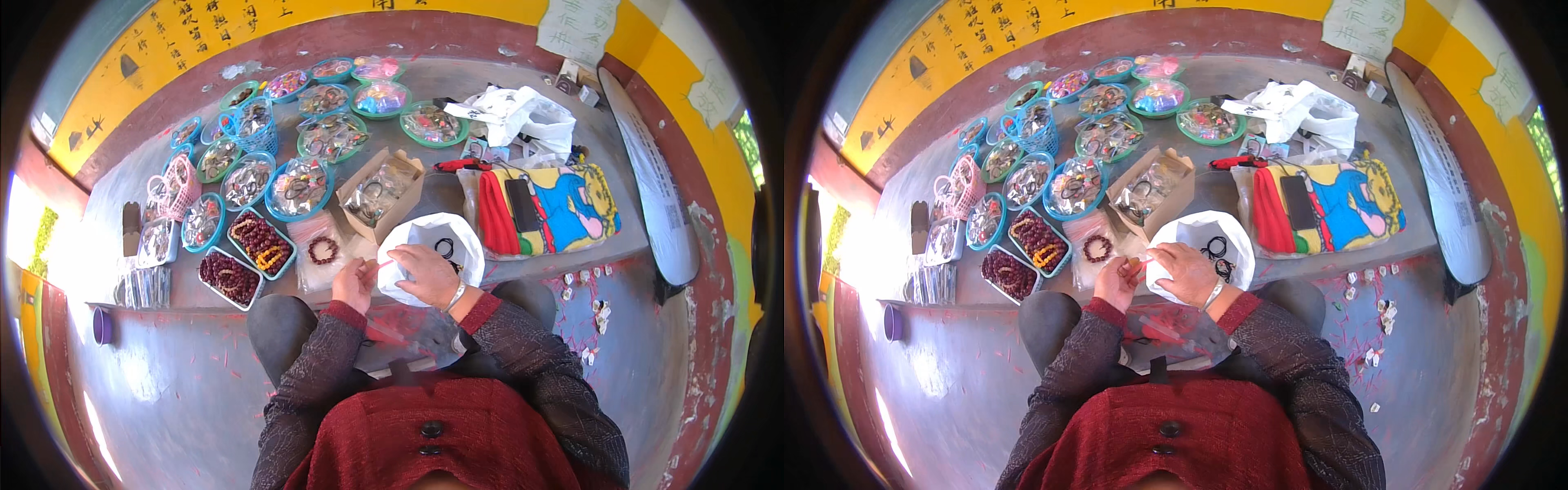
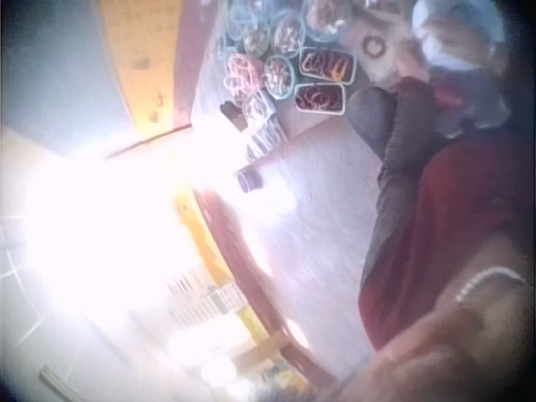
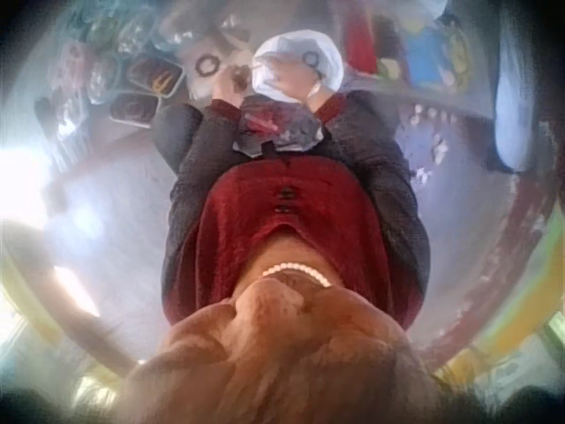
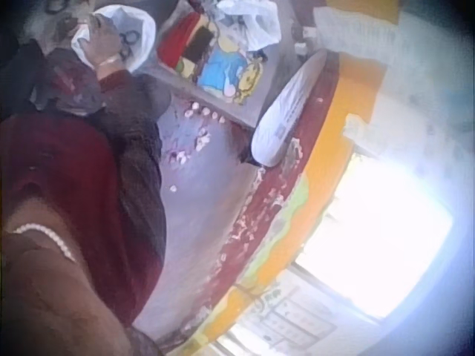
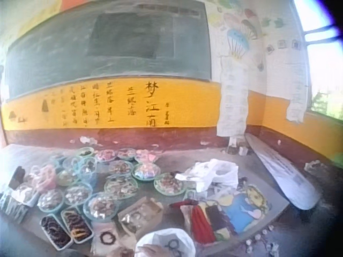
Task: The person sits cross-legged on the floor and sorts small beads and jewelry items from a white plastic bag into a small white bowl. They handle the items by hand, picking them out of the bag and placing them into the bowl.
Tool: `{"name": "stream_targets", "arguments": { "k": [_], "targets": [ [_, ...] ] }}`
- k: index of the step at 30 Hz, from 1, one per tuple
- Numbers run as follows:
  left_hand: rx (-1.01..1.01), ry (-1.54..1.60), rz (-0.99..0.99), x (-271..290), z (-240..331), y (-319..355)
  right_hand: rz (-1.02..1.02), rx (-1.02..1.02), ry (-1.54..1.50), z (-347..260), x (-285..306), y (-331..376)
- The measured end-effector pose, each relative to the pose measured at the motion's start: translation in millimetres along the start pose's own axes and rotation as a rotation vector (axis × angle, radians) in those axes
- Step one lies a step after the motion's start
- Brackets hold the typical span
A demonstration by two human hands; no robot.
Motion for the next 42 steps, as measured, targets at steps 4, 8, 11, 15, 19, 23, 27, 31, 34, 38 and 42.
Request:
{"name": "stream_targets", "arguments": {
  "k": [4, 8, 11, 15, 19, 23, 27, 31, 34, 38, 42],
  "targets": [
    [0.077, -0.019, -0.045, -11, -7, 28, 0.003, 0.079, 0.033, -6, -1, 1],
    [0.103, -0.061, -0.081, -12, -20, 33, 0.034, -0.024, -0.043, 5, -5, 9],
    [0.1, -0.227, -0.016, -26, -9, 58, 0.095, -0.253, -0.35, 15, -2, 11],
    [-0.487, -0.501, -0.001, -29, 8, 57, 0.04, -0.607, -0.98, 33, 1, 11],
    [-0.617, -0.926, 0.004, -47, 19, 57, -0.086, -0.641, -0.962, 37, 7, 8],
    [-0.271, -0.865, -0.277, -35, 5, 29, -0.134, -0.663, -1.03, 38, 2, 8],
    [-0.179, -0.575, -0.164, -26, -2, 21, -0.074, -0.763, -1.181, 36, -2, 7],
    [-0.158, -0.322, -0.245, -18, 2, 14, -0.106, -0.799, -1.184, 28, -2, 2],
    [-0.155, -0.293, -0.271, -21, 6, 21, -0.057, -0.784, -1.179, 26, -5, 3],
    [-0.162, -0.326, -0.288, -22, 7, 26, 0.008, -0.769, -1.124, 24, -5, 3],
    [-0.153, -0.321, -0.308, -22, 7, 26, 0.063, -0.775, -1.09, 17, 3, -1]
  ]
}}
Point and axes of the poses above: each hand's wrist, its own y-axis away from the middle knuckle, its own x-axis out of the back of the hand, z = x × y, the point moved 1 cm from there along -y, towards the middle knuckle, and after that the axes turned 7 degrees about x, right-handed, at the moved point
